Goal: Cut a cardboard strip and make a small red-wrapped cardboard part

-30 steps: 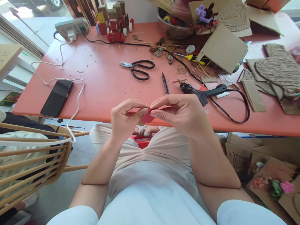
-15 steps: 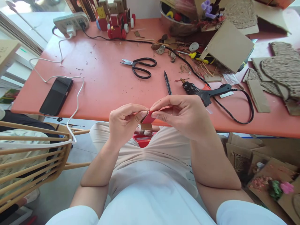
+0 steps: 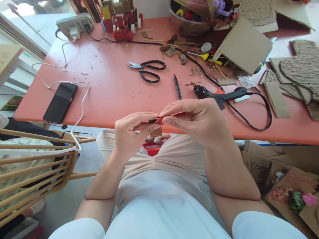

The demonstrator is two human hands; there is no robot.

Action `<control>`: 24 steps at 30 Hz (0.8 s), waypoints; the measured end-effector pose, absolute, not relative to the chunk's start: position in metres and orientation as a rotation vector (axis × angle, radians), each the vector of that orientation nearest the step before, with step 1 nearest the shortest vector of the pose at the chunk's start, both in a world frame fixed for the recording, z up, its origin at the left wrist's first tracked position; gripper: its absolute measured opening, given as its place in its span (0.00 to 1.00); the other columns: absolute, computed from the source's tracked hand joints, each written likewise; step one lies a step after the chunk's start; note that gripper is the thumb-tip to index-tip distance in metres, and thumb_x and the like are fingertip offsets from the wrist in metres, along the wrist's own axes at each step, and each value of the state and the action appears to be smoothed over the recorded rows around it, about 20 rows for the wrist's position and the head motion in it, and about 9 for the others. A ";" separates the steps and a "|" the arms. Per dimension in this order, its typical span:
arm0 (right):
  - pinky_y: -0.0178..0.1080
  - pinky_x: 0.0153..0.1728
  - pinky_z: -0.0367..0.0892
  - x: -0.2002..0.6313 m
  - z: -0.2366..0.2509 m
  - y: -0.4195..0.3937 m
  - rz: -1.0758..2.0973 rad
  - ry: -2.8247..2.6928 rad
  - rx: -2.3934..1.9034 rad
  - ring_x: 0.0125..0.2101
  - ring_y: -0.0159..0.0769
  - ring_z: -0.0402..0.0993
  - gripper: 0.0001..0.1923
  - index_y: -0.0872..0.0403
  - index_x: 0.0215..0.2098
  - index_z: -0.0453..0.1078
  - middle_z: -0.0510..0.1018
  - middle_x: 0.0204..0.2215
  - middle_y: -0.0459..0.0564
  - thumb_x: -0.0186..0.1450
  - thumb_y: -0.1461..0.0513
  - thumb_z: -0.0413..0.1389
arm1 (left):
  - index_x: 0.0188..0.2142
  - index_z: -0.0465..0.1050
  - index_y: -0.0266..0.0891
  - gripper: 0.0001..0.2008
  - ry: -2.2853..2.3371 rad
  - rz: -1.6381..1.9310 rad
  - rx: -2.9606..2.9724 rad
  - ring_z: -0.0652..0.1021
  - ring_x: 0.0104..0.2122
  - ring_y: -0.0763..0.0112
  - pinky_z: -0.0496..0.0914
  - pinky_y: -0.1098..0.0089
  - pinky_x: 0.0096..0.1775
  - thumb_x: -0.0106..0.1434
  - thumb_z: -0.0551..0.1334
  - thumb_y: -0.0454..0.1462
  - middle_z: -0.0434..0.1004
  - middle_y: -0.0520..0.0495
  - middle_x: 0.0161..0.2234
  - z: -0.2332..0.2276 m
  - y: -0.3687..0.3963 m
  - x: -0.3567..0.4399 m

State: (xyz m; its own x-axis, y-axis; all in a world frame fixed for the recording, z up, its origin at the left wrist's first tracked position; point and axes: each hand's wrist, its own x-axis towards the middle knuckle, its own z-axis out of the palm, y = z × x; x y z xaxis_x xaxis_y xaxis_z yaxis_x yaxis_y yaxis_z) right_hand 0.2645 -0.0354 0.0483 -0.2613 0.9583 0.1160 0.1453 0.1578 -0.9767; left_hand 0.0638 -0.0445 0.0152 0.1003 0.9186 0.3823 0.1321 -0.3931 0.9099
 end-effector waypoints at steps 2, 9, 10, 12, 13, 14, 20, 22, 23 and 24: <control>0.38 0.35 0.85 0.264 0.049 -0.036 1.161 -1.579 -1.079 0.34 0.39 0.87 0.04 0.46 0.31 0.85 0.89 0.33 0.46 0.64 0.56 0.71 | 0.40 0.90 0.47 0.07 1.053 1.368 1.638 0.90 0.38 0.66 0.87 0.72 0.41 0.61 0.77 0.35 0.92 0.50 0.38 0.015 -0.045 0.065; 0.37 0.38 0.85 0.261 0.049 -0.041 0.971 -1.557 -1.099 0.34 0.37 0.87 0.04 0.46 0.32 0.85 0.89 0.33 0.44 0.66 0.61 0.68 | 0.46 0.88 0.45 0.14 0.873 1.376 1.388 0.90 0.41 0.66 0.86 0.70 0.45 0.63 0.78 0.45 0.92 0.46 0.43 0.001 -0.046 0.073; 0.37 0.38 0.85 0.261 0.048 -0.042 0.963 -1.556 -1.117 0.34 0.36 0.86 0.04 0.47 0.32 0.84 0.89 0.33 0.44 0.66 0.61 0.68 | 0.46 0.88 0.44 0.15 0.858 1.368 1.370 0.90 0.42 0.65 0.86 0.70 0.45 0.63 0.78 0.47 0.92 0.46 0.42 0.000 -0.046 0.073; 0.36 0.36 0.84 0.260 0.048 -0.044 0.953 -1.542 -1.146 0.32 0.36 0.85 0.04 0.47 0.33 0.84 0.89 0.33 0.44 0.66 0.60 0.68 | 0.43 0.87 0.43 0.16 0.851 1.359 1.342 0.91 0.42 0.62 0.87 0.68 0.43 0.63 0.77 0.50 0.92 0.44 0.41 -0.003 -0.044 0.073; 0.36 0.36 0.84 0.260 0.048 -0.045 0.954 -1.534 -1.152 0.32 0.35 0.85 0.03 0.47 0.33 0.84 0.89 0.33 0.44 0.66 0.60 0.68 | 0.41 0.86 0.42 0.17 0.863 1.368 1.333 0.91 0.41 0.61 0.87 0.66 0.43 0.62 0.77 0.51 0.92 0.44 0.40 -0.004 -0.043 0.073; 0.36 0.36 0.84 0.259 0.048 -0.046 0.956 -1.526 -1.148 0.32 0.34 0.85 0.03 0.47 0.33 0.84 0.88 0.33 0.44 0.66 0.60 0.68 | 0.39 0.85 0.42 0.18 0.880 1.390 1.328 0.90 0.40 0.61 0.86 0.65 0.42 0.62 0.77 0.52 0.91 0.44 0.39 -0.005 -0.041 0.073; 0.37 0.40 0.85 0.249 0.047 -0.053 0.972 -1.476 -1.094 0.37 0.36 0.86 0.04 0.45 0.32 0.84 0.88 0.36 0.45 0.66 0.61 0.69 | 0.35 0.80 0.45 0.17 0.906 1.637 1.366 0.87 0.37 0.66 0.84 0.63 0.43 0.66 0.74 0.54 0.86 0.50 0.31 -0.015 -0.032 0.081; 0.40 0.42 0.85 0.245 0.044 -0.055 0.955 -1.470 -1.089 0.39 0.39 0.86 0.05 0.45 0.32 0.84 0.88 0.37 0.47 0.67 0.58 0.69 | 0.35 0.80 0.46 0.16 0.871 1.651 1.339 0.87 0.38 0.66 0.83 0.65 0.42 0.67 0.73 0.54 0.85 0.50 0.33 -0.016 -0.031 0.085; 0.42 0.43 0.86 0.243 0.041 -0.056 0.944 -1.464 -1.090 0.41 0.41 0.86 0.06 0.44 0.33 0.84 0.88 0.37 0.48 0.68 0.56 0.68 | 0.36 0.80 0.46 0.17 0.865 1.634 1.321 0.87 0.38 0.65 0.83 0.65 0.41 0.66 0.73 0.55 0.85 0.50 0.33 -0.016 -0.031 0.087; 0.43 0.44 0.86 0.242 0.039 -0.057 0.934 -1.458 -1.094 0.43 0.44 0.86 0.07 0.44 0.33 0.84 0.88 0.38 0.50 0.69 0.54 0.67 | 0.37 0.80 0.46 0.19 0.870 1.602 1.307 0.87 0.39 0.65 0.83 0.65 0.40 0.66 0.72 0.57 0.85 0.49 0.34 -0.015 -0.031 0.088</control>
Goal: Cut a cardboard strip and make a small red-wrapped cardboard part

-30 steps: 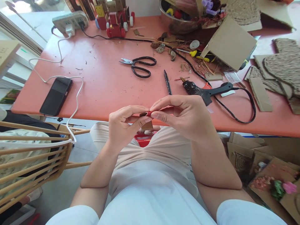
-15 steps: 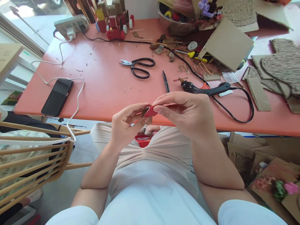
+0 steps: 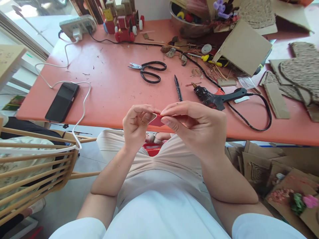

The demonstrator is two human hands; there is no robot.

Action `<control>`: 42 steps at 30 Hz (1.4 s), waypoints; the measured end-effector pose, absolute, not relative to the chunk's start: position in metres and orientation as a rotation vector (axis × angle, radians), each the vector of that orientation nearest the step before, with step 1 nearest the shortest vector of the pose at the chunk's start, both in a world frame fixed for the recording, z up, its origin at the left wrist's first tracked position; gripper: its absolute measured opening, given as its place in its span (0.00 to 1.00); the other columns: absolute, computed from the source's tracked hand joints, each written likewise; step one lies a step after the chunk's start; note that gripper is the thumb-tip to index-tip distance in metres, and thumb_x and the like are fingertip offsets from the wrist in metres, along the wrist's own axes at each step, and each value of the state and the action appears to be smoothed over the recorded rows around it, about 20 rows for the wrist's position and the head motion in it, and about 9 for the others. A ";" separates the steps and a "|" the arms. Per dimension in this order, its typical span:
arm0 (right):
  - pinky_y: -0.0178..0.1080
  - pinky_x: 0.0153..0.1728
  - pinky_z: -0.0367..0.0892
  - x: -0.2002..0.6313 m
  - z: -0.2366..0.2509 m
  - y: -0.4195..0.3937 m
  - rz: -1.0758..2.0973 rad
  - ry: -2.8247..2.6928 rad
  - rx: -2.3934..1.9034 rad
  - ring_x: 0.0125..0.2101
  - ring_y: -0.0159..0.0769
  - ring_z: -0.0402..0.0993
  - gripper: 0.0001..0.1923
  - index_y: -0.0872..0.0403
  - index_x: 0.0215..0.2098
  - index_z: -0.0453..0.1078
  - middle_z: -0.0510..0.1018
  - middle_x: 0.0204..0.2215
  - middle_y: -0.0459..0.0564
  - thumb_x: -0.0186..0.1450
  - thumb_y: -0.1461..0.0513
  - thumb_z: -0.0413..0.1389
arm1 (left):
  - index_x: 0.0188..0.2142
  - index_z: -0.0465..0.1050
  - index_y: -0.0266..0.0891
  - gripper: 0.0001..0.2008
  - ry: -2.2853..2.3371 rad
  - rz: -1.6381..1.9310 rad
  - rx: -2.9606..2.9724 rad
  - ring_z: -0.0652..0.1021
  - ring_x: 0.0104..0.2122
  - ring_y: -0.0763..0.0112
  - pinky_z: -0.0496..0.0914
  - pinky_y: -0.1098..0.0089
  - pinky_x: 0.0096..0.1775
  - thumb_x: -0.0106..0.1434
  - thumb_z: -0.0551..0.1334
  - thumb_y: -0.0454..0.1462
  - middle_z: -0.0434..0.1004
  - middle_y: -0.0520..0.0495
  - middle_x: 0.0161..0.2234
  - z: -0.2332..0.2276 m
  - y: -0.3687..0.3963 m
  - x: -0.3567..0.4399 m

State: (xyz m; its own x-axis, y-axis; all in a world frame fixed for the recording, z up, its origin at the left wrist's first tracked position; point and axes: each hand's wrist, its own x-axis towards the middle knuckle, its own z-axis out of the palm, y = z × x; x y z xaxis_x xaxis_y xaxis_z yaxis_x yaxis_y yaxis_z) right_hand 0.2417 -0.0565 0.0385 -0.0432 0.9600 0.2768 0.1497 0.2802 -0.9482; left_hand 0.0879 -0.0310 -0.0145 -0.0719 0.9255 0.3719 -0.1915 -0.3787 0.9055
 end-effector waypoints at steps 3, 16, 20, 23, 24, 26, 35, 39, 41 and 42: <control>0.47 0.47 0.86 0.241 0.032 -0.057 0.928 -1.431 -1.105 0.47 0.47 0.86 0.09 0.44 0.35 0.84 0.88 0.40 0.52 0.70 0.50 0.66 | 0.38 0.82 0.45 0.26 0.916 1.453 1.297 0.87 0.39 0.63 0.83 0.66 0.40 0.63 0.70 0.64 0.86 0.46 0.35 -0.010 -0.030 0.090; 0.41 0.43 0.86 0.256 0.048 -0.051 1.258 -1.428 -1.080 0.37 0.40 0.88 0.07 0.49 0.32 0.85 0.89 0.34 0.47 0.61 0.56 0.74 | 0.25 0.80 0.43 0.23 0.912 1.317 1.494 0.65 0.13 0.79 0.64 0.75 0.18 0.63 0.72 0.57 0.69 0.57 0.15 0.002 -0.026 0.077; 0.40 0.39 0.86 0.256 0.050 -0.052 1.250 -1.443 -1.090 0.34 0.40 0.88 0.10 0.48 0.30 0.85 0.88 0.30 0.46 0.59 0.52 0.75 | 0.25 0.80 0.43 0.14 0.893 1.337 1.597 0.66 0.15 0.77 0.66 0.74 0.21 0.65 0.71 0.46 0.63 0.58 0.13 0.003 -0.026 0.075; 0.41 0.39 0.86 0.256 0.052 -0.054 1.260 -1.427 -1.083 0.34 0.40 0.87 0.10 0.48 0.29 0.84 0.88 0.30 0.46 0.59 0.52 0.75 | 0.25 0.80 0.43 0.12 0.859 1.337 1.604 0.64 0.15 0.79 0.63 0.75 0.20 0.65 0.70 0.41 0.63 0.59 0.14 0.003 -0.027 0.074; 0.41 0.39 0.86 0.256 0.052 -0.055 1.260 -1.424 -1.084 0.34 0.40 0.87 0.11 0.47 0.29 0.84 0.88 0.31 0.46 0.59 0.52 0.75 | 0.25 0.80 0.43 0.12 0.862 1.327 1.604 0.64 0.14 0.79 0.62 0.75 0.20 0.65 0.70 0.41 0.63 0.58 0.14 0.004 -0.027 0.073; 0.41 0.39 0.86 0.256 0.052 -0.055 1.251 -1.427 -1.085 0.33 0.40 0.86 0.11 0.47 0.28 0.83 0.87 0.30 0.46 0.59 0.51 0.75 | 0.24 0.79 0.43 0.14 0.878 1.300 1.611 0.64 0.14 0.78 0.61 0.75 0.19 0.65 0.69 0.43 0.64 0.57 0.14 0.005 -0.028 0.073; 0.40 0.36 0.85 0.256 0.051 -0.056 1.165 -1.460 -1.061 0.32 0.39 0.85 0.07 0.47 0.27 0.81 0.87 0.29 0.46 0.62 0.61 0.70 | 0.28 0.83 0.42 0.16 0.832 1.344 1.680 0.66 0.14 0.79 0.61 0.74 0.19 0.70 0.68 0.47 0.76 0.54 0.19 0.006 -0.031 0.070; 0.41 0.37 0.85 0.254 0.051 -0.056 1.130 -1.456 -1.065 0.32 0.39 0.84 0.09 0.47 0.26 0.79 0.86 0.29 0.47 0.63 0.59 0.70 | 0.29 0.83 0.42 0.23 0.884 1.313 1.724 0.66 0.14 0.78 0.62 0.73 0.20 0.71 0.66 0.55 0.76 0.52 0.19 0.007 -0.030 0.068; 0.41 0.37 0.85 0.254 0.050 -0.055 1.134 -1.459 -1.053 0.32 0.39 0.84 0.09 0.47 0.26 0.79 0.86 0.29 0.46 0.63 0.58 0.70 | 0.29 0.83 0.42 0.24 0.896 1.300 1.736 0.66 0.14 0.78 0.62 0.72 0.19 0.71 0.66 0.56 0.76 0.52 0.19 0.007 -0.030 0.067; 0.41 0.37 0.85 0.254 0.049 -0.055 1.140 -1.462 -1.046 0.32 0.38 0.84 0.09 0.47 0.26 0.79 0.86 0.29 0.46 0.63 0.58 0.70 | 0.29 0.83 0.42 0.24 0.891 1.298 1.738 0.66 0.14 0.78 0.61 0.72 0.19 0.71 0.65 0.56 0.76 0.52 0.20 0.008 -0.030 0.067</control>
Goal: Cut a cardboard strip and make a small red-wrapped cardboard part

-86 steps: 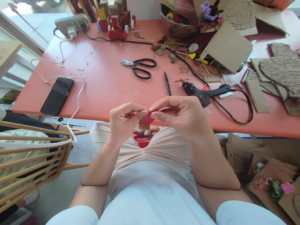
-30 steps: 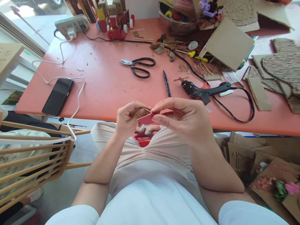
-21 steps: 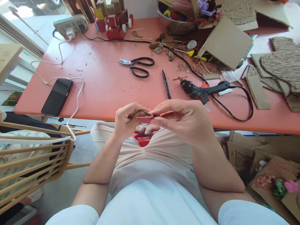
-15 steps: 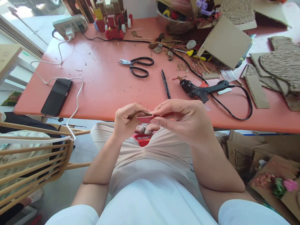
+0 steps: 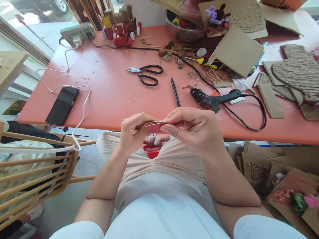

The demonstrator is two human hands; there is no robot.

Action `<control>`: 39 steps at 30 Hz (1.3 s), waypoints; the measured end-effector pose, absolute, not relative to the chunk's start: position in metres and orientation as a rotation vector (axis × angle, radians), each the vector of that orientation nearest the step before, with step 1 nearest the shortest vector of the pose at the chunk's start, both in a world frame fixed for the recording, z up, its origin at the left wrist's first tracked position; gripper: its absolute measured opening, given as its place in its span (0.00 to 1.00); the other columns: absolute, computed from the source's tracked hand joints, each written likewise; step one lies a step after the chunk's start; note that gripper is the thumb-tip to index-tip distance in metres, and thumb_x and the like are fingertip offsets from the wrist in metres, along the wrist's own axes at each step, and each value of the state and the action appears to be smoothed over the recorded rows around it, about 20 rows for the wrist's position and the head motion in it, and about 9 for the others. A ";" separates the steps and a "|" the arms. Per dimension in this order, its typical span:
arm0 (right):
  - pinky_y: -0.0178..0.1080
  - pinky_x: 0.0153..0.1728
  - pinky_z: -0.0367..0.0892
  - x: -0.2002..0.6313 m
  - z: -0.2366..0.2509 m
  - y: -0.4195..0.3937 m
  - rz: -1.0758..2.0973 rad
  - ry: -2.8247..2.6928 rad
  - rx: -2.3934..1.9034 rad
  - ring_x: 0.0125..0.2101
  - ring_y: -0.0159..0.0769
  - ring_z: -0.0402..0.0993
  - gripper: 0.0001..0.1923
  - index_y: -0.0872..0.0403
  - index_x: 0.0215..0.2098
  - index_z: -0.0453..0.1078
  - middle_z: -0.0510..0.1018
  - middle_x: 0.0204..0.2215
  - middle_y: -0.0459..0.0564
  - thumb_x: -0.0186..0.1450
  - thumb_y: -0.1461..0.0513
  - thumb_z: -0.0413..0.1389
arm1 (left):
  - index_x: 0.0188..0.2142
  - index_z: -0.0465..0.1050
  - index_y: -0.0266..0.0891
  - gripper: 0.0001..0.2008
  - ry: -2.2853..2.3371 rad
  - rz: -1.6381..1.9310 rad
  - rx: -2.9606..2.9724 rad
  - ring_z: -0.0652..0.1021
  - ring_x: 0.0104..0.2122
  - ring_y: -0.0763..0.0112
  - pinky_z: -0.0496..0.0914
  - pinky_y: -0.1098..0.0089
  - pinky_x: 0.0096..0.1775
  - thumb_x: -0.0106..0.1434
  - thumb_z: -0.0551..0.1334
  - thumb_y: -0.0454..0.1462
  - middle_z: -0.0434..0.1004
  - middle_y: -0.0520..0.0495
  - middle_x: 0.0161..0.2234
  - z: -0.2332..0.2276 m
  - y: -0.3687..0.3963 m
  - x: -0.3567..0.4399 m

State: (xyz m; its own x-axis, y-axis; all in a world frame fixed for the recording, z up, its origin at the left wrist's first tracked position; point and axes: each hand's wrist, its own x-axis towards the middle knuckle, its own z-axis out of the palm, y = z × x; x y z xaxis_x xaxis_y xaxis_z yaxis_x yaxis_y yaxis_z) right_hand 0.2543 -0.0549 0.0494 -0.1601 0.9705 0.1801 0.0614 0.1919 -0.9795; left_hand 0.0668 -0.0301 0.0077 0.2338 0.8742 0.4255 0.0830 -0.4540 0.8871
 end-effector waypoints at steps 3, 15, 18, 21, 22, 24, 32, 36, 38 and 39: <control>0.42 0.38 0.85 0.256 0.049 -0.053 1.154 -1.470 -1.051 0.32 0.39 0.84 0.09 0.47 0.26 0.79 0.86 0.29 0.46 0.62 0.57 0.71 | 0.29 0.82 0.42 0.23 0.875 1.288 1.734 0.66 0.15 0.79 0.62 0.72 0.20 0.73 0.65 0.54 0.76 0.53 0.20 0.008 -0.031 0.068; 0.40 0.37 0.85 0.259 0.055 -0.052 1.120 -1.506 -1.056 0.31 0.38 0.84 0.08 0.47 0.27 0.80 0.86 0.28 0.45 0.63 0.58 0.71 | 0.32 0.80 0.41 0.27 0.881 1.248 1.667 0.66 0.17 0.78 0.62 0.73 0.20 0.65 0.69 0.63 0.72 0.55 0.19 0.015 -0.040 0.069; 0.39 0.36 0.84 0.263 0.059 -0.049 1.185 -1.550 -1.074 0.32 0.38 0.85 0.08 0.47 0.28 0.82 0.87 0.29 0.46 0.63 0.56 0.72 | 0.29 0.78 0.41 0.20 0.944 1.233 1.701 0.67 0.16 0.79 0.62 0.75 0.18 0.63 0.75 0.53 0.76 0.55 0.19 0.020 -0.039 0.070; 0.36 0.28 0.81 0.270 0.063 -0.043 1.307 -1.630 -1.073 0.27 0.36 0.83 0.09 0.49 0.30 0.84 0.86 0.27 0.46 0.63 0.53 0.72 | 0.29 0.79 0.40 0.17 0.936 1.192 1.704 0.69 0.15 0.79 0.64 0.76 0.18 0.66 0.73 0.49 0.77 0.55 0.19 0.022 -0.038 0.069; 0.36 0.25 0.79 0.272 0.064 -0.041 1.345 -1.657 -1.071 0.26 0.36 0.82 0.09 0.50 0.32 0.85 0.86 0.27 0.46 0.63 0.53 0.71 | 0.29 0.79 0.40 0.16 0.926 1.185 1.716 0.69 0.15 0.79 0.64 0.76 0.19 0.66 0.73 0.48 0.77 0.55 0.19 0.022 -0.037 0.068; 0.35 0.23 0.78 0.275 0.065 -0.038 1.396 -1.687 -1.067 0.24 0.35 0.81 0.10 0.51 0.33 0.86 0.85 0.26 0.46 0.64 0.52 0.71 | 0.29 0.79 0.39 0.16 0.905 1.170 1.754 0.67 0.15 0.79 0.63 0.77 0.19 0.66 0.73 0.47 0.74 0.56 0.17 0.022 -0.035 0.065; 0.38 0.29 0.80 0.269 0.070 -0.044 1.272 -1.681 -1.065 0.27 0.37 0.82 0.16 0.49 0.27 0.84 0.87 0.27 0.48 0.63 0.48 0.72 | 0.33 0.79 0.39 0.08 0.832 1.094 1.882 0.62 0.16 0.82 0.59 0.77 0.21 0.69 0.69 0.39 0.75 0.58 0.20 0.026 -0.033 0.061; 0.38 0.30 0.81 0.268 0.070 -0.045 1.221 -1.674 -1.070 0.28 0.37 0.83 0.15 0.48 0.26 0.83 0.87 0.27 0.48 0.64 0.49 0.71 | 0.33 0.78 0.40 0.08 0.830 1.096 1.837 0.64 0.17 0.81 0.60 0.77 0.22 0.68 0.70 0.39 0.74 0.58 0.21 0.027 -0.034 0.063; 0.37 0.28 0.81 0.268 0.068 -0.045 1.186 -1.651 -1.085 0.26 0.36 0.82 0.14 0.49 0.26 0.83 0.86 0.26 0.47 0.64 0.50 0.72 | 0.34 0.79 0.39 0.12 0.846 1.082 1.767 0.66 0.19 0.80 0.61 0.76 0.23 0.69 0.70 0.44 0.74 0.57 0.22 0.026 -0.034 0.064; 0.35 0.25 0.79 0.268 0.068 -0.045 1.180 -1.638 -1.100 0.26 0.35 0.81 0.14 0.49 0.27 0.83 0.86 0.26 0.46 0.63 0.50 0.72 | 0.35 0.79 0.39 0.15 0.849 1.073 1.719 0.67 0.19 0.79 0.62 0.76 0.23 0.70 0.70 0.49 0.74 0.55 0.22 0.025 -0.034 0.065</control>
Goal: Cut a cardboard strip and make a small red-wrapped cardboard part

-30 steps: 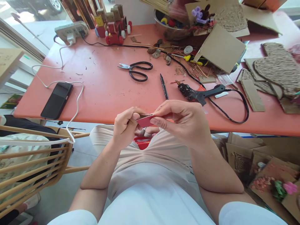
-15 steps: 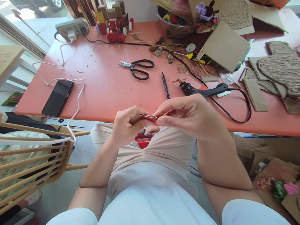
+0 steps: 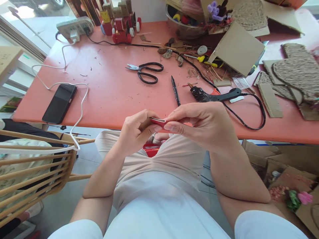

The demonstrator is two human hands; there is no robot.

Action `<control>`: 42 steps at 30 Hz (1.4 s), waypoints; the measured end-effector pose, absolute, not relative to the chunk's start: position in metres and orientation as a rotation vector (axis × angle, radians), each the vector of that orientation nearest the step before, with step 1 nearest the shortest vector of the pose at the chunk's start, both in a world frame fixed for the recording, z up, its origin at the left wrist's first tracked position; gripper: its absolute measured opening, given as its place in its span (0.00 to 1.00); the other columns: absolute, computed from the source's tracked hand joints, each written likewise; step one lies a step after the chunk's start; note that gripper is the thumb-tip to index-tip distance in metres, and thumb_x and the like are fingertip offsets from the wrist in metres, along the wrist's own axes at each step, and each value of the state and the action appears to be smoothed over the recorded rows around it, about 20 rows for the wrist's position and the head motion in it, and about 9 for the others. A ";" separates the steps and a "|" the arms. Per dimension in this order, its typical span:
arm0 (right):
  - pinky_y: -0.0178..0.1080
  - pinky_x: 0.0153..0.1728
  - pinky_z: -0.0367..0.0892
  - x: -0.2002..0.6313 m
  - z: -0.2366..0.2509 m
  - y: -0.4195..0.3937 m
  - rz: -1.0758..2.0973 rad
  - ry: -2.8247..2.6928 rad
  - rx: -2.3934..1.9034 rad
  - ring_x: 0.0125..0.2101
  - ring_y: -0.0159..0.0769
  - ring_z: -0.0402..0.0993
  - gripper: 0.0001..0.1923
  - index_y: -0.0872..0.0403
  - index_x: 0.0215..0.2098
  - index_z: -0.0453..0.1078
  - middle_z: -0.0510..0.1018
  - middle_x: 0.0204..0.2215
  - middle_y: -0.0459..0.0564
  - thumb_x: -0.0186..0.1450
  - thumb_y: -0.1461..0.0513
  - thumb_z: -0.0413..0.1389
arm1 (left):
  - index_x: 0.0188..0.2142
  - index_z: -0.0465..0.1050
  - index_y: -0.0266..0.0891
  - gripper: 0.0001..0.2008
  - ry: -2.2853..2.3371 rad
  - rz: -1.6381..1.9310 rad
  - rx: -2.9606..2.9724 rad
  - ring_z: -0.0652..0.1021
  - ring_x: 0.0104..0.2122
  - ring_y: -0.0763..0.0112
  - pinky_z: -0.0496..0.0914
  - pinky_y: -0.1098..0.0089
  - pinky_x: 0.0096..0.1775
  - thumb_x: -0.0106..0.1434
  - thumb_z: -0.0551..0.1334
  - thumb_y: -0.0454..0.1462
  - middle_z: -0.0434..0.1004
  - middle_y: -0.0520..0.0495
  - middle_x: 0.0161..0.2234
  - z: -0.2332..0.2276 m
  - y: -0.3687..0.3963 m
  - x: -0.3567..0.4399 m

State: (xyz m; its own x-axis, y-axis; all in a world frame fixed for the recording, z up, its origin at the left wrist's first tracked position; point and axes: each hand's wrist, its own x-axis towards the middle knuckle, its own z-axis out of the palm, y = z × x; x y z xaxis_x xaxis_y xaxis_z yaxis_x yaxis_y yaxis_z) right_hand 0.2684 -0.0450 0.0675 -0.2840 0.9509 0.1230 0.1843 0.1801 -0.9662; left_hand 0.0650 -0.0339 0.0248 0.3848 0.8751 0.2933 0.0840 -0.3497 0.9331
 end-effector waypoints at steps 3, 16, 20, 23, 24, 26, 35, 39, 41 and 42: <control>0.33 0.19 0.75 0.270 0.065 -0.044 1.224 -1.600 -1.126 0.23 0.32 0.79 0.11 0.51 0.29 0.84 0.85 0.26 0.45 0.64 0.53 0.71 | 0.39 0.81 0.37 0.25 0.810 1.066 1.569 0.68 0.19 0.78 0.61 0.74 0.22 0.72 0.65 0.58 0.71 0.54 0.21 0.021 -0.033 0.067; 0.34 0.30 0.81 0.266 0.067 -0.051 1.294 -1.625 -1.189 0.28 0.36 0.85 0.07 0.52 0.39 0.88 0.88 0.30 0.46 0.66 0.59 0.68 | 0.36 0.73 0.41 0.27 0.763 1.027 1.497 0.69 0.21 0.76 0.63 0.73 0.24 0.63 0.71 0.61 0.71 0.55 0.22 0.020 -0.029 0.067; 0.34 0.32 0.82 0.266 0.072 -0.054 1.189 -1.745 -1.241 0.30 0.37 0.87 0.06 0.51 0.41 0.88 0.89 0.32 0.46 0.67 0.60 0.68 | 0.38 0.74 0.40 0.28 0.743 1.017 1.498 0.71 0.22 0.75 0.65 0.72 0.25 0.66 0.67 0.63 0.73 0.53 0.25 0.020 -0.028 0.068; 0.35 0.35 0.83 0.265 0.073 -0.055 1.141 -1.788 -1.262 0.33 0.38 0.88 0.06 0.50 0.41 0.88 0.90 0.34 0.47 0.68 0.61 0.68 | 0.37 0.75 0.40 0.29 0.727 1.025 1.441 0.71 0.23 0.75 0.67 0.72 0.26 0.67 0.66 0.64 0.72 0.53 0.25 0.018 -0.028 0.069; 0.35 0.35 0.82 0.265 0.073 -0.056 1.116 -1.799 -1.269 0.33 0.38 0.88 0.06 0.50 0.41 0.88 0.90 0.35 0.47 0.68 0.61 0.68 | 0.36 0.75 0.40 0.29 0.742 1.012 1.407 0.71 0.23 0.74 0.67 0.71 0.26 0.66 0.67 0.64 0.73 0.53 0.25 0.018 -0.027 0.070; 0.34 0.35 0.82 0.264 0.074 -0.057 1.053 -1.827 -1.288 0.33 0.37 0.88 0.06 0.50 0.41 0.88 0.90 0.35 0.46 0.68 0.63 0.67 | 0.35 0.75 0.40 0.27 0.771 0.973 1.343 0.71 0.24 0.74 0.67 0.71 0.27 0.64 0.69 0.62 0.73 0.53 0.25 0.020 -0.027 0.071; 0.35 0.30 0.81 0.266 0.071 -0.052 1.077 -1.826 -1.272 0.28 0.36 0.86 0.06 0.50 0.38 0.87 0.89 0.31 0.46 0.69 0.61 0.66 | 0.36 0.69 0.42 0.19 0.836 0.860 1.207 0.67 0.20 0.77 0.60 0.74 0.23 0.61 0.71 0.52 0.68 0.58 0.23 0.028 -0.030 0.074; 0.37 0.30 0.83 0.270 0.065 -0.051 1.140 -1.686 -1.262 0.30 0.40 0.87 0.05 0.48 0.36 0.87 0.89 0.33 0.47 0.68 0.58 0.67 | 0.38 0.67 0.43 0.21 0.837 0.865 1.134 0.69 0.21 0.77 0.59 0.75 0.22 0.61 0.73 0.52 0.71 0.57 0.25 0.026 -0.032 0.077; 0.37 0.26 0.82 0.274 0.064 -0.050 1.168 -1.634 -1.287 0.28 0.39 0.86 0.07 0.48 0.38 0.87 0.89 0.32 0.47 0.67 0.56 0.68 | 0.39 0.66 0.43 0.22 0.816 0.864 1.142 0.67 0.20 0.78 0.58 0.75 0.21 0.62 0.73 0.52 0.71 0.58 0.23 0.025 -0.034 0.077; 0.37 0.24 0.82 0.276 0.064 -0.048 1.188 -1.616 -1.290 0.27 0.39 0.85 0.08 0.48 0.38 0.87 0.88 0.31 0.46 0.67 0.55 0.68 | 0.39 0.65 0.44 0.22 0.801 0.870 1.164 0.67 0.19 0.78 0.58 0.75 0.21 0.63 0.73 0.53 0.70 0.59 0.22 0.024 -0.034 0.077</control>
State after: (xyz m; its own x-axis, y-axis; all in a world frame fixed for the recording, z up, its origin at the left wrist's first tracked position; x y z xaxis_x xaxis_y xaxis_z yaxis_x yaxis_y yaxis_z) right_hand 0.2763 -0.0482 0.0637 -0.2215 0.9752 -0.0001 0.2915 0.0661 -0.9543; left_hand 0.0771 -0.0341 0.0238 0.4471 0.8908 -0.0805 -0.1537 0.1652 0.9742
